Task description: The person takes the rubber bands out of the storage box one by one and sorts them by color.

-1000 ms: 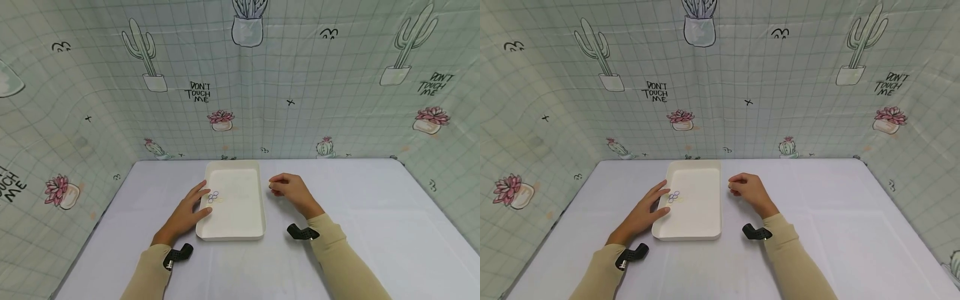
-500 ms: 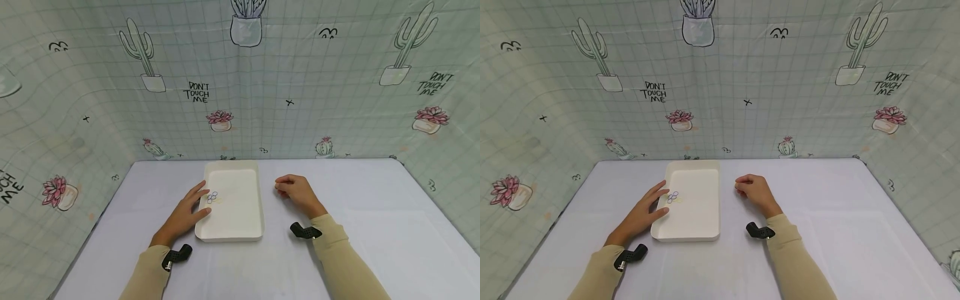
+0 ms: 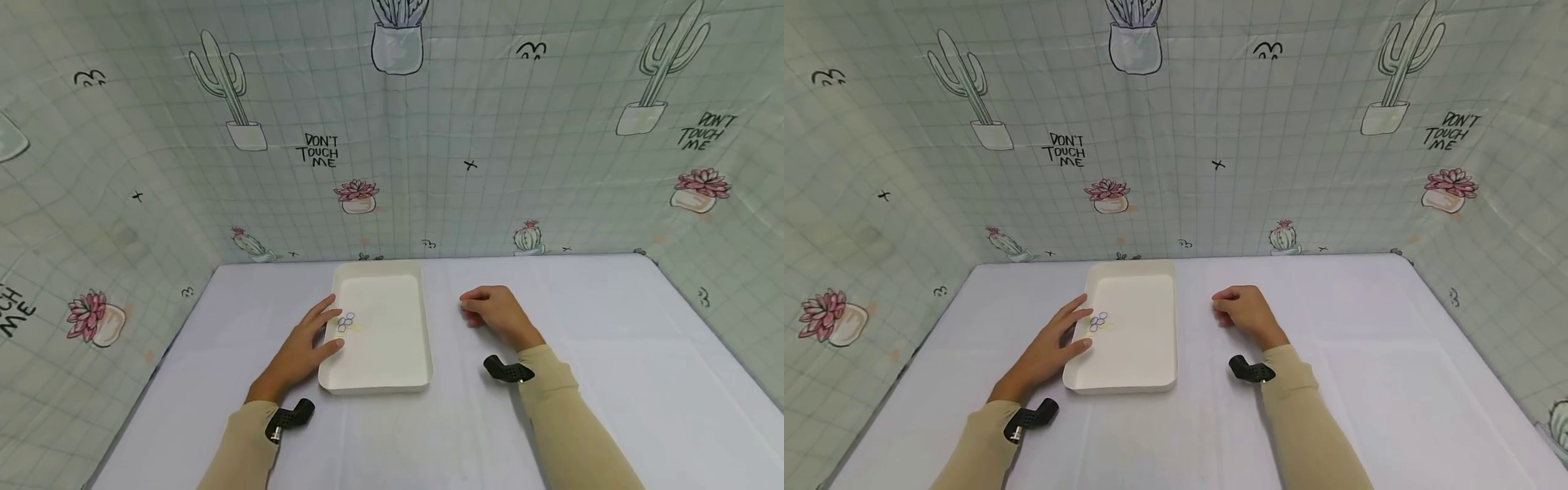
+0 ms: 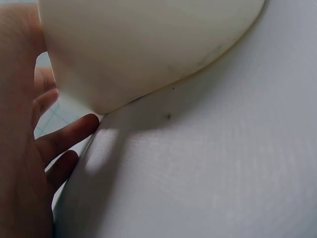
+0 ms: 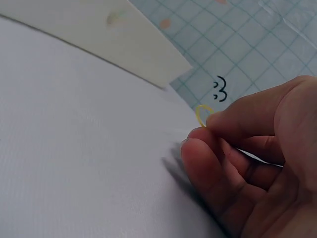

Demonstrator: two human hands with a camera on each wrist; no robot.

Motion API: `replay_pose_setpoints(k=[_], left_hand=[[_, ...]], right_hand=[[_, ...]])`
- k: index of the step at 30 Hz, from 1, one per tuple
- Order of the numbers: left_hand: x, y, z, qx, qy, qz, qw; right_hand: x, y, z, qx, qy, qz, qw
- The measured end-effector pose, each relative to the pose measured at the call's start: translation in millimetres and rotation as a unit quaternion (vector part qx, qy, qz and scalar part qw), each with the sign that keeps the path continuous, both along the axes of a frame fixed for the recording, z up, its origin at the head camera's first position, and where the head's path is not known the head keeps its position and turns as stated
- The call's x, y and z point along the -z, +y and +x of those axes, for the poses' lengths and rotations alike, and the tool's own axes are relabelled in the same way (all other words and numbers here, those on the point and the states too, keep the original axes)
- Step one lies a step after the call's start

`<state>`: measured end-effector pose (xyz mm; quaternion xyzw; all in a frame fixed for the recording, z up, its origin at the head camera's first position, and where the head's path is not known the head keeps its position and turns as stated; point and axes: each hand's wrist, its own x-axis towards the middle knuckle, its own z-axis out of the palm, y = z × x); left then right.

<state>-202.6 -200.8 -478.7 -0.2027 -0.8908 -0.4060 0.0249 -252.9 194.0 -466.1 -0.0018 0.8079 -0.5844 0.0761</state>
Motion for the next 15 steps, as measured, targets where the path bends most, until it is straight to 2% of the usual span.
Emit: replay_pose_setpoints(k=[9, 15], left_hand=[[0.8, -1, -1.7, -0.005, -0.001, -0.006, 1.0000], [-0.4, -2, -2.0, -0.001, -0.001, -0.010, 1.0000]], right_hand=[[0.3, -6, -1.9, -0.025, 0.029, 0.098, 0.994], [0.1, -10, -1.2, -0.024, 0.039, 0.127, 0.991]])
